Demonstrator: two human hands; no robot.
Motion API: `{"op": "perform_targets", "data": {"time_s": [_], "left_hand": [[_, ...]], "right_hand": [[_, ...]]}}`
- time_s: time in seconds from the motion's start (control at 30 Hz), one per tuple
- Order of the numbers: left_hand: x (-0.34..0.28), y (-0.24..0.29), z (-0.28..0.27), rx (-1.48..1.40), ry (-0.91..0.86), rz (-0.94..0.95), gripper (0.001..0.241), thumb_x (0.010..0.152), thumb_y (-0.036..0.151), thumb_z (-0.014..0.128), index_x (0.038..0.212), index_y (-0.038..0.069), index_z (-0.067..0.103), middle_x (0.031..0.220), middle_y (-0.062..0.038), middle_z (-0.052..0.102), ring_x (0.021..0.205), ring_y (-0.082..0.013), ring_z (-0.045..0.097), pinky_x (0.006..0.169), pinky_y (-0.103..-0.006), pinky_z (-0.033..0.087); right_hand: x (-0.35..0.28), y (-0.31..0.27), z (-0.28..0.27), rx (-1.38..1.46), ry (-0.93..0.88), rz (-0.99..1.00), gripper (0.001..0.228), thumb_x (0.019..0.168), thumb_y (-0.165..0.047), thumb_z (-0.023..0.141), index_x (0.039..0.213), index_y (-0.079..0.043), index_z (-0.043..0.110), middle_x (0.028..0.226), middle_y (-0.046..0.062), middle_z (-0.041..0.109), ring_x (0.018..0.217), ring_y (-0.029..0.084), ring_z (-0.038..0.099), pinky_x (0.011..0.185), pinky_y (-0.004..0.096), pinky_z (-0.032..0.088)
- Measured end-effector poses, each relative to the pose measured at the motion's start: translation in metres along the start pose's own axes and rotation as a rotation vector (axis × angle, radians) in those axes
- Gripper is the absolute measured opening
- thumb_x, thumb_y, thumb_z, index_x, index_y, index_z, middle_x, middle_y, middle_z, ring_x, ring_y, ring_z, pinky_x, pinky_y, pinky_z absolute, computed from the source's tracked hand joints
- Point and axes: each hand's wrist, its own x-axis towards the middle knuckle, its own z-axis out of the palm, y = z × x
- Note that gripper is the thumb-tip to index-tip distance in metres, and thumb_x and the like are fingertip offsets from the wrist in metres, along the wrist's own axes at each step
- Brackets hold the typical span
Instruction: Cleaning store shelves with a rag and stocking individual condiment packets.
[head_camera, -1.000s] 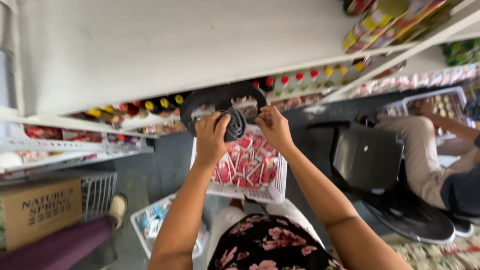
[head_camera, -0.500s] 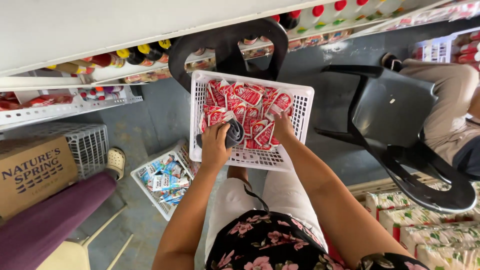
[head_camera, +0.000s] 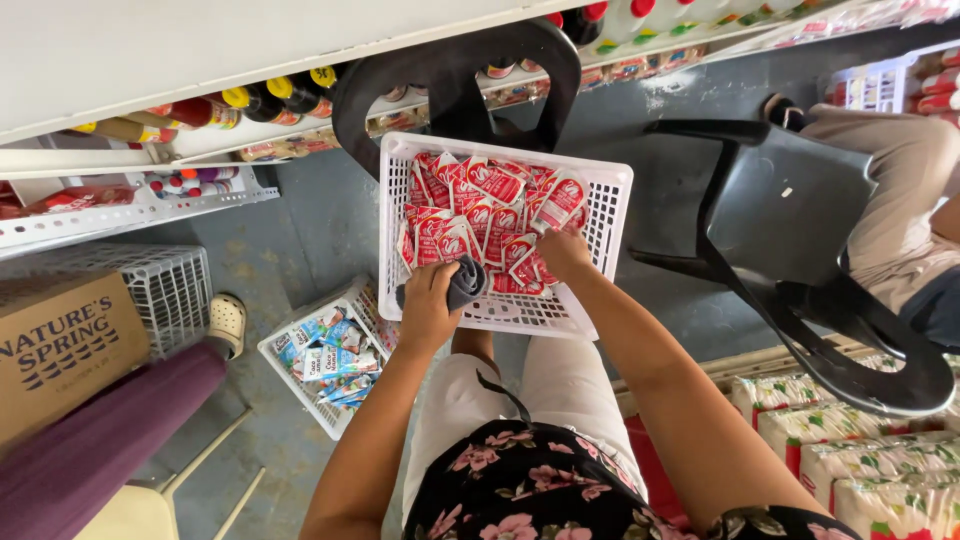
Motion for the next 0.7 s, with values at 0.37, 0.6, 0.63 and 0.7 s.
{"op": "perform_targets", "data": {"time_s": [0.37,0.6,0.63,0.7], "left_hand": [[0.040,0.071,-0.049,-0.481,-0.068,-0.077,0.055,0.081,0.016,0.084,0.129,0.007,0.057,0.124,-0.017,0.069,0.116,-0.0332,0.067,0.099,-0.0407,0.052],[0.064,0.160,-0.116,-0.523,0.254,-0.056,0.054,0.080,0.011,0.083,0.126,0.007,0.057,0.112,-0.011,0.072,0.106,-0.0214,0.071,0.091,-0.0326,0.055],[0.066,0.176,-0.127,-0.521,0.270,-0.035,0.054,0.080,0.011,0.083,0.126,0.007,0.057,0.112,-0.011,0.072,0.106,-0.0214,0.071,0.091,-0.0326,0.055],[0.067,0.207,-0.148,-0.641,0.357,-0.070,0.041,0.083,0.007,0.081,0.119,0.006,0.060,0.106,-0.007,0.072,0.100,-0.0162,0.068,0.090,-0.0304,0.054]], "right_hand": [[-0.058,-0.011,-0.199,0.499,0.207,-0.549,0.026,0.084,-0.012,0.073,0.110,-0.011,0.074,0.099,0.012,0.070,0.095,0.035,0.069,0.080,0.046,0.055],[-0.126,-0.018,-0.360,0.664,0.251,-0.722,0.013,0.082,-0.006,0.070,0.093,-0.001,0.064,0.089,0.015,0.066,0.086,0.033,0.067,0.077,0.043,0.053],[-0.136,-0.015,-0.371,0.646,0.269,-0.730,0.013,0.082,-0.006,0.070,0.093,-0.001,0.064,0.089,0.015,0.066,0.086,0.033,0.067,0.077,0.043,0.053],[-0.157,-0.012,-0.393,0.777,0.255,-0.653,0.028,0.093,-0.030,0.069,0.101,-0.002,0.067,0.095,0.010,0.069,0.090,0.025,0.070,0.081,0.039,0.057]]}}
